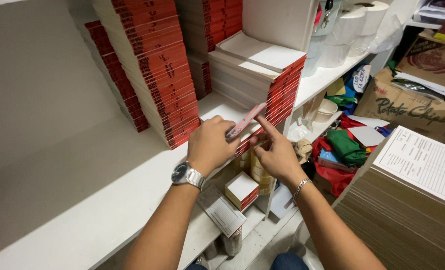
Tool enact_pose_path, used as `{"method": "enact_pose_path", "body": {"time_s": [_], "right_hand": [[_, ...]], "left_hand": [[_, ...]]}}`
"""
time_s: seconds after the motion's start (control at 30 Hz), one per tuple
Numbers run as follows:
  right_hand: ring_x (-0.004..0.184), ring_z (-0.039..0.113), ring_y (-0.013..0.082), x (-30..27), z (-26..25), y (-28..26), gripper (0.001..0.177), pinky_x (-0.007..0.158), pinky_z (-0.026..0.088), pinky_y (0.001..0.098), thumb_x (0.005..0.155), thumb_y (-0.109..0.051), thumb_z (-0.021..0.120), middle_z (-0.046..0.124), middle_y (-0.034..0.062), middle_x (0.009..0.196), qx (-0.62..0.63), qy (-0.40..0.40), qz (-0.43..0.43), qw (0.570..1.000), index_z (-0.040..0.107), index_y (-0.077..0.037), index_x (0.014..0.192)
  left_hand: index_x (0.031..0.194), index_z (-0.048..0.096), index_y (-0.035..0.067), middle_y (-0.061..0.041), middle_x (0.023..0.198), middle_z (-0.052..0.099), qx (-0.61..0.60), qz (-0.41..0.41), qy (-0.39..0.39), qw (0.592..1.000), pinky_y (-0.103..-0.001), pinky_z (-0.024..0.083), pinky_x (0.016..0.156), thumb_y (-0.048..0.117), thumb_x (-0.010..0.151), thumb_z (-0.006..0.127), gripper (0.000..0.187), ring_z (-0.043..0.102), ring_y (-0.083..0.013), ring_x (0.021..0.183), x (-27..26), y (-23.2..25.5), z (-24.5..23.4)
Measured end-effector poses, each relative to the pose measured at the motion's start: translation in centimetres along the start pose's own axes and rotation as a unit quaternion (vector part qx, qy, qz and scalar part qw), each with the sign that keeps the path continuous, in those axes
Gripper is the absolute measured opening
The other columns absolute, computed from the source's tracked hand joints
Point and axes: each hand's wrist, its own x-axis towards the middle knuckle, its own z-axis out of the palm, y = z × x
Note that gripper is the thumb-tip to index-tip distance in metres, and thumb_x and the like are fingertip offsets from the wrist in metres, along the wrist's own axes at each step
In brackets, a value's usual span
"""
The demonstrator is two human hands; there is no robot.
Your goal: The person organizes small white paper packets on a white shelf. They pick up packets, flip them over, and place them back into stacks. The person also handles a yellow paper document, flipping through its pages before placing it back.
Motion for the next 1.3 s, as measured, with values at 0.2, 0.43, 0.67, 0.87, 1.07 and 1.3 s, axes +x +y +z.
{"method": "enact_pose_path", "body": {"time_s": [0.2, 0.43, 0.67, 0.87, 1.07, 1.3], "right_hand": [[0.080, 0.073, 0.0270, -1.9, 1.0, -1.7, 0.056, 0.063, 0.065, 0.0388, 0.097, -0.037, 0.051, 0.060, 0.0128, 0.096, 0.351, 0.026, 0.110, 0.930, 0.046, -0.012, 0.146], [0.075, 0.072, 0.0365, -1.5, 1.2, 9.3, 0.046, 0.061, 0.060, 0.0561, 0.081, 0.004, 0.073, 0.069, 0.0215, 0.097, 0.408, 0.107, 0.105, 0.900, 0.060, 0.005, 0.126], [0.052, 0.050, 0.0192, -9.0, -6.0, 0.8, 0.025, 0.049, 0.041, 0.0304, 0.086, -0.010, 0.082, 0.058, 0.0074, 0.063, 0.105, 0.070, 0.073, 0.989, 0.058, -0.004, 0.078], [0.086, 0.075, 0.0121, -8.1, -6.5, -4.8, 0.023, 0.077, 0.057, 0.0293, 0.089, -0.016, 0.068, 0.084, -0.0015, 0.102, -0.061, -0.058, -0.214, 0.973, 0.079, -0.011, 0.109], [0.084, 0.077, 0.0131, -4.4, 0.4, -6.6, 0.015, 0.078, 0.064, 0.0291, 0.090, -0.021, 0.071, 0.081, 0.0009, 0.091, 0.038, -0.058, -0.219, 0.973, 0.077, -0.015, 0.102], [0.077, 0.060, 0.0112, -1.4, 10.8, -4.6, 0.028, 0.074, 0.049, 0.0250, 0.082, 0.003, 0.079, 0.065, -0.0014, 0.083, 0.220, -0.091, -0.076, 0.968, 0.069, -0.011, 0.104]], "left_hand": [[0.081, 0.060, 0.016, 0.002, 0.069, 0.053, 0.221, 0.275, 0.205, 0.913, -0.034, 0.052, 0.054, 0.023, 0.083, 0.057, 0.008, 0.063, -0.0208, 0.069, -0.1, -2.1, 4.8], [0.084, 0.061, 0.009, -0.004, 0.077, 0.050, 0.098, 0.414, 0.240, 0.872, -0.033, 0.046, 0.054, 0.017, 0.088, 0.053, 0.012, 0.057, -0.0220, 0.070, -5.6, 3.0, 4.1], [0.126, 0.053, -0.001, -0.018, 0.122, 0.061, -0.196, 0.098, 0.237, 0.947, -0.041, 0.051, 0.104, 0.029, 0.085, 0.079, 0.056, 0.061, -0.0338, 0.116, -8.3, -0.3, -0.2], [0.162, 0.015, 0.012, -0.020, 0.167, 0.029, -0.491, -0.073, 0.044, 0.867, -0.039, 0.029, 0.121, 0.011, 0.065, 0.090, 0.122, 0.029, -0.0280, 0.155, -9.5, -5.4, -2.7], [0.098, 0.078, 0.000, -0.014, 0.100, 0.079, -0.443, -0.142, 0.230, 0.855, -0.035, 0.067, 0.089, 0.001, 0.074, 0.085, 0.025, 0.077, -0.0231, 0.093, -15.8, -8.5, -6.0], [0.075, 0.051, 0.010, -0.003, 0.070, 0.054, -0.182, -0.370, 0.238, 0.879, -0.038, 0.040, 0.062, 0.038, 0.083, 0.081, 0.042, 0.050, -0.0170, 0.065, -20.1, -10.6, -7.5]]}}
